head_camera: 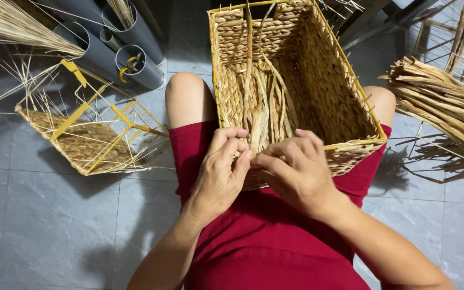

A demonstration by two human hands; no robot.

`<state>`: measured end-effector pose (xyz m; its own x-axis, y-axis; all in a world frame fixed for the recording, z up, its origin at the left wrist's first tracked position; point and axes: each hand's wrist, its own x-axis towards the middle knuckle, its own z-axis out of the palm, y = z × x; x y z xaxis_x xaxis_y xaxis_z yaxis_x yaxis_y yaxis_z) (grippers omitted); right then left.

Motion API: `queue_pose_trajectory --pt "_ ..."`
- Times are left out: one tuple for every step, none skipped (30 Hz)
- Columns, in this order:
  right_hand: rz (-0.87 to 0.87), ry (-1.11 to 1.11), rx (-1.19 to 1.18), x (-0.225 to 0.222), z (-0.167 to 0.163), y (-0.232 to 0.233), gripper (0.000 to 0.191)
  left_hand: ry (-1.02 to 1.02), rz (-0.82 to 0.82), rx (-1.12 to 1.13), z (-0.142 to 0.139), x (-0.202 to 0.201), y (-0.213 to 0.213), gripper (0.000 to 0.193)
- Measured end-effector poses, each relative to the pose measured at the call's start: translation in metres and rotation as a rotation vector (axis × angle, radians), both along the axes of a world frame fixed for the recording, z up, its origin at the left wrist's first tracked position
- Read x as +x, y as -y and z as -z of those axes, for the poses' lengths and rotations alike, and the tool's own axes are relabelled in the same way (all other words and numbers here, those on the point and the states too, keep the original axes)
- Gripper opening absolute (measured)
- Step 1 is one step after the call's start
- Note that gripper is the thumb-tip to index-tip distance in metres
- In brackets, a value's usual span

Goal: The person sits on the floor with a woven basket on their lap and holds scissors while turning the basket to view its rim. They take dried water hyacinth strips from a pile on a nearby table, then weave and tuck the strips one at a time into the woven rim of the basket, pressing each strip into place by hand.

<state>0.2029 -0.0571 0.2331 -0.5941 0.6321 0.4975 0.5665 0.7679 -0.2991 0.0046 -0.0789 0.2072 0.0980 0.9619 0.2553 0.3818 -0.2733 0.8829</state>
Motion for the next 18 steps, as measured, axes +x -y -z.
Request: queue_pose_trajectory --pt "0.008 -0.023 0.027 -0.004 0.006 -0.001 0.027 0.005 0.000 -0.008 0.000 0.000 0.000 0.011" --pt "0.017 -0.046 0.055 -0.007 0.013 -0.002 0.027 0.010 0.000 -0.015 -0.001 0.000 0.000 0.011" --pt "0.024 -0.069 0.083 -0.007 0.018 -0.003 0.026 0.006 -0.002 -0.017 -0.001 0.000 0.000 0.011" --pt "-0.034 -0.100 0.095 -0.004 0.020 -0.001 0.024 0.002 -0.003 -0.021 -0.002 -0.001 0.001 0.011" --pt "-0.092 -0.130 0.107 0.001 0.021 0.002 0.022 -0.002 -0.005 -0.026 -0.003 -0.001 0.001 0.012" --pt "-0.150 -0.157 0.118 0.007 0.020 0.005 0.020 -0.006 -0.006 -0.020 -0.004 -0.002 0.001 0.011" --pt "-0.258 -0.189 0.039 0.016 0.017 0.009 0.015 -0.009 -0.006 -0.015 -0.005 -0.002 0.001 0.011" --pt "-0.362 -0.220 -0.042 0.026 0.011 0.015 0.010 -0.013 -0.003 -0.013 -0.005 -0.002 0.001 0.011" --pt "-0.497 -0.063 -0.337 0.038 0.003 0.020 0.017 -0.011 -0.004 -0.023 -0.006 -0.002 0.001 0.011" --pt "-0.632 0.104 -0.629 0.045 -0.002 0.024 0.025 -0.009 -0.009 -0.030 -0.006 -0.002 0.001 0.011" --pt "-0.696 -0.278 -0.567 0.048 -0.010 0.036 0.012 -0.007 -0.014 -0.038 -0.006 -0.001 0.001 0.012" --pt "-0.745 -0.663 -0.489 0.054 -0.021 0.049 0.010 -0.003 -0.013 -0.037 -0.006 0.000 0.001 0.012" --pt "-0.722 -0.706 -0.556 0.057 -0.027 0.052 0.012 0.001 -0.010 -0.036 -0.005 0.001 0.001 0.012" --pt "-0.704 -0.746 -0.623 0.059 -0.032 0.052 0.015 0.005 -0.010 -0.031 -0.005 0.001 0.001 0.012" --pt "-0.687 -0.782 -0.688 0.059 -0.035 0.051 0.019 0.001 -0.013 -0.026 -0.005 0.002 0.001 0.012" --pt "-0.516 -0.546 -0.626 0.056 -0.034 0.048 0.011 -0.004 -0.013 -0.021 -0.005 0.002 0.000 0.012" --pt "-0.343 -0.313 -0.556 0.053 -0.032 0.044 0.017 -0.009 -0.012 -0.014 -0.005 0.002 0.000 0.012" --pt "-0.322 -0.205 -0.512 0.044 -0.024 0.039 0.027 -0.013 -0.011 -0.009 -0.005 0.002 -0.001 0.012"
